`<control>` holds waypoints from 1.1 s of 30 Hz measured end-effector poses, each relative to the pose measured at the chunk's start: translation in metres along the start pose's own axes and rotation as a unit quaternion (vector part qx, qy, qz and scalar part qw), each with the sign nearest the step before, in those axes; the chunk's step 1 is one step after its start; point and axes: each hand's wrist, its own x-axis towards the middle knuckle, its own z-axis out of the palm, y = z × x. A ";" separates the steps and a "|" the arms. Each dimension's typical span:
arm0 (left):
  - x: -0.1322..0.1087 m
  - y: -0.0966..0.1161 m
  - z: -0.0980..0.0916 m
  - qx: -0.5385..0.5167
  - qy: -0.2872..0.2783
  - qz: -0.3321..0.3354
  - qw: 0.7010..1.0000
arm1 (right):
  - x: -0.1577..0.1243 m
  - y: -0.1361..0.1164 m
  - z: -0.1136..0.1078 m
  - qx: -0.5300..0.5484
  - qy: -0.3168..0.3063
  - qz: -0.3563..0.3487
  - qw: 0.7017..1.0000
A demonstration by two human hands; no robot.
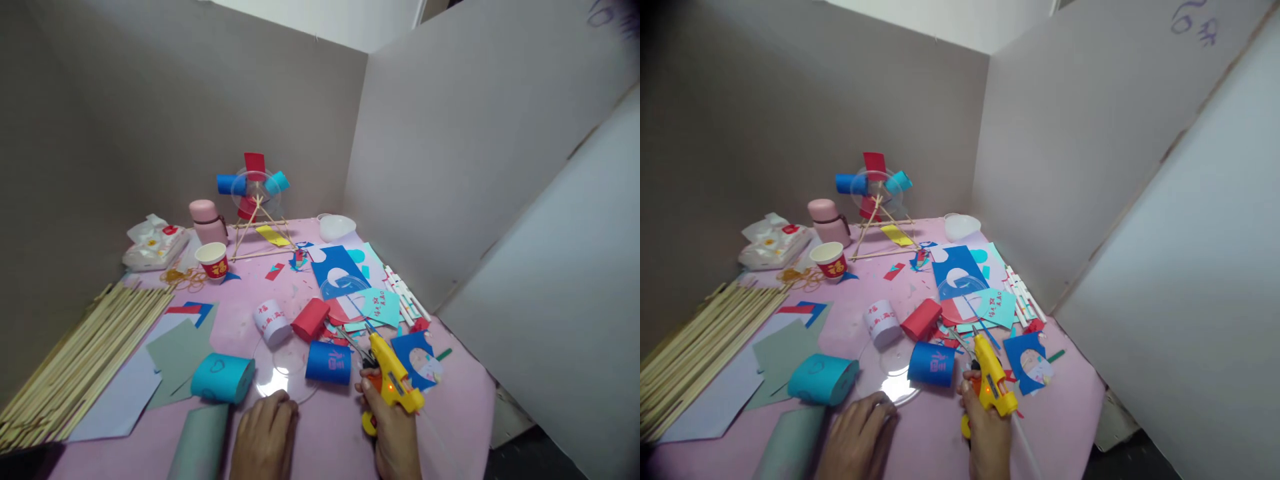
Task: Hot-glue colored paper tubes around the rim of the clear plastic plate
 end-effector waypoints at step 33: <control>0.035 0.002 0.008 -0.126 0.011 -0.102 0.987 | -0.005 0.000 0.013 -0.039 -0.010 0.029 0.999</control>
